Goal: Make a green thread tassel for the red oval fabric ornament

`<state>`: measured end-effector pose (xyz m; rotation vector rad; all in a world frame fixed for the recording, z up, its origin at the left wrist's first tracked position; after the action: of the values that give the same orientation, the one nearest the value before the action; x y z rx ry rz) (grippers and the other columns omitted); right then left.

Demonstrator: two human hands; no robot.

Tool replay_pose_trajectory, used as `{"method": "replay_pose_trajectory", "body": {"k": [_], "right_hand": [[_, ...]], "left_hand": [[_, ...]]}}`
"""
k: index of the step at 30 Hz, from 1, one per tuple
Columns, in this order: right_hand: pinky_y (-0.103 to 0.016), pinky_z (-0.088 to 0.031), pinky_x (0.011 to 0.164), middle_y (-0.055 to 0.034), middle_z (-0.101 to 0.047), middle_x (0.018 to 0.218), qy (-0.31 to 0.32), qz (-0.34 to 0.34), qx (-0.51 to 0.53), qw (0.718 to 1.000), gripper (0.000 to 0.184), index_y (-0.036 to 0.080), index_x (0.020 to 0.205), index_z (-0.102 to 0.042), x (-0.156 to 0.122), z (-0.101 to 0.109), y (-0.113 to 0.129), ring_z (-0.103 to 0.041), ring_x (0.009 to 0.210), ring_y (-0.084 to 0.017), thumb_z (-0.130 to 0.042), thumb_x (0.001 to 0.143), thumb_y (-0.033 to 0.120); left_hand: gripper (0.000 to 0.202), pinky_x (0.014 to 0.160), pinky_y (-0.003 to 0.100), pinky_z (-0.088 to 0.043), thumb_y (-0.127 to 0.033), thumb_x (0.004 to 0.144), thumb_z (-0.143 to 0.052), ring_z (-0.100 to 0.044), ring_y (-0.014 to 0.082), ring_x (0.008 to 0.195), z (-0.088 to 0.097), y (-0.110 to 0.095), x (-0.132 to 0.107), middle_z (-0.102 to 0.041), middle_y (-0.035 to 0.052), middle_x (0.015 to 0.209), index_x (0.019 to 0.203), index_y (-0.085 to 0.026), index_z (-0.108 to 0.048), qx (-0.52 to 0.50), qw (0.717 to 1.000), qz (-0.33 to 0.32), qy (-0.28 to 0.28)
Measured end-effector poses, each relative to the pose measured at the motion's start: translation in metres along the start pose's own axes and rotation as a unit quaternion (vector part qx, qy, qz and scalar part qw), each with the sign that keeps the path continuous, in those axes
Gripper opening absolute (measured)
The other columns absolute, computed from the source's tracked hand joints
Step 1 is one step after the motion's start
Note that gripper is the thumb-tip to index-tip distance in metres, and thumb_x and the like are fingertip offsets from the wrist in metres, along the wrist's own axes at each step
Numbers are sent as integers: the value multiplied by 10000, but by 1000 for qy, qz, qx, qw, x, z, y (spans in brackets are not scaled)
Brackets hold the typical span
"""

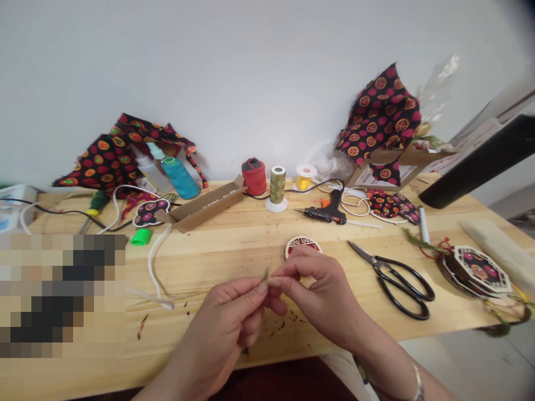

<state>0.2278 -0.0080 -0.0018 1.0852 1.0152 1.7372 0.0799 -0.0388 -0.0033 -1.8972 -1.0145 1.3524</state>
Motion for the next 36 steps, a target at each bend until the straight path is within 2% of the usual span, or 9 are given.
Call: {"method": "replay_pose_trajectory", "body": {"k": [5, 11, 15, 19, 22, 25, 28, 33, 36], "right_hand": [[-216, -412, 623, 12, -601, 610, 0, -47, 25, 999, 169, 155, 599, -659, 0, 0, -3, -519, 632, -97, -638, 744, 71], [-227, -397, 605, 14, -577, 595, 17, -90, 52, 994, 215, 149, 557, -635, 1, -3, -6, -512, 612, -99, -642, 771, 172], [-230, -357, 575, 25, -510, 584, 5, -143, 88, 986, 243, 149, 717, -710, 1, -1, -10, -449, 589, -90, -558, 844, 290], [-215, -279, 490, 46, -448, 560, 55, -249, 201, 946, 275, 168, 881, -732, -4, 0, -18, -350, 515, -65, -607, 801, 399], [-201, -249, 462, 44, -514, 559, 97, -302, 287, 904, 263, 179, 895, -734, -6, -2, -22, -353, 483, -48, -723, 694, 348], [-191, -289, 472, 22, -606, 583, 110, -309, 356, 875, 239, 168, 827, -742, -5, -5, -20, -445, 500, -50, -776, 617, 277], [-190, -342, 503, 15, -647, 603, 115, -305, 391, 861, 193, 164, 776, -743, -3, -7, -18, -513, 527, -58, -782, 599, 231], [-202, -360, 508, 28, -627, 536, 114, -311, 394, 858, 156, 148, 676, -719, -3, -7, -18, -517, 495, -64, -796, 573, 236], [-205, -336, 504, 31, -601, 491, 100, -307, 358, 876, 196, 133, 611, -675, -3, -7, -18, -496, 480, -65, -801, 566, 276]], "left_hand": [[257, 392, 208, -145, -289, 796, -604, -220, 41, 413, 1, 3, 1, -507, -18, 531, 612, -125, -679, 13, 1000, 0, 19], [219, 396, 203, -135, -304, 768, -648, -244, 42, 419, 0, 5, 0, -467, -39, 506, 637, -131, -675, 2, 1000, 14, 15], [206, 396, 196, -142, -315, 740, -680, -256, 41, 423, 0, 5, 0, -451, -44, 497, 648, -131, -682, -5, 1000, 25, -1], [211, 397, 194, -137, -323, 737, -682, -242, 42, 426, 1, 5, 0, -439, -50, 495, 643, -134, -676, -9, 1000, 27, 2], [205, 399, 199, -136, -320, 753, -665, -243, 48, 434, 0, 5, -1, -436, -49, 503, 659, -137, -676, -4, 999, 28, 15], [251, 402, 209, -131, -324, 771, -646, -224, 53, 434, -2, 3, -3, -421, -51, 500, 606, -135, -645, 5, 999, 25, 32], [301, 403, 217, -128, -324, 777, -640, -213, 55, 432, -4, 3, -3, -408, -53, 493, 546, -136, -604, 16, 999, 22, 41], [257, 402, 214, -128, -305, 778, -639, -238, 55, 434, -3, 5, -3, -438, -45, 505, 587, -132, -639, 25, 999, 31, 35], [213, 402, 208, -129, -292, 786, -632, -247, 50, 433, -3, 6, -3, -450, -42, 515, 659, -127, -679, 27, 998, 43, 35]]}}
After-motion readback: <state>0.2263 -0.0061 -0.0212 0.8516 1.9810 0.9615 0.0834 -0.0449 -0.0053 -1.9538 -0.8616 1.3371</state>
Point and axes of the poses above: each hand's wrist, its own x-axis towards the middle knuckle, its own z-axis out of the back of the hand, y = z × x, the point moved 1 cm from there along x, towards the middle knuckle
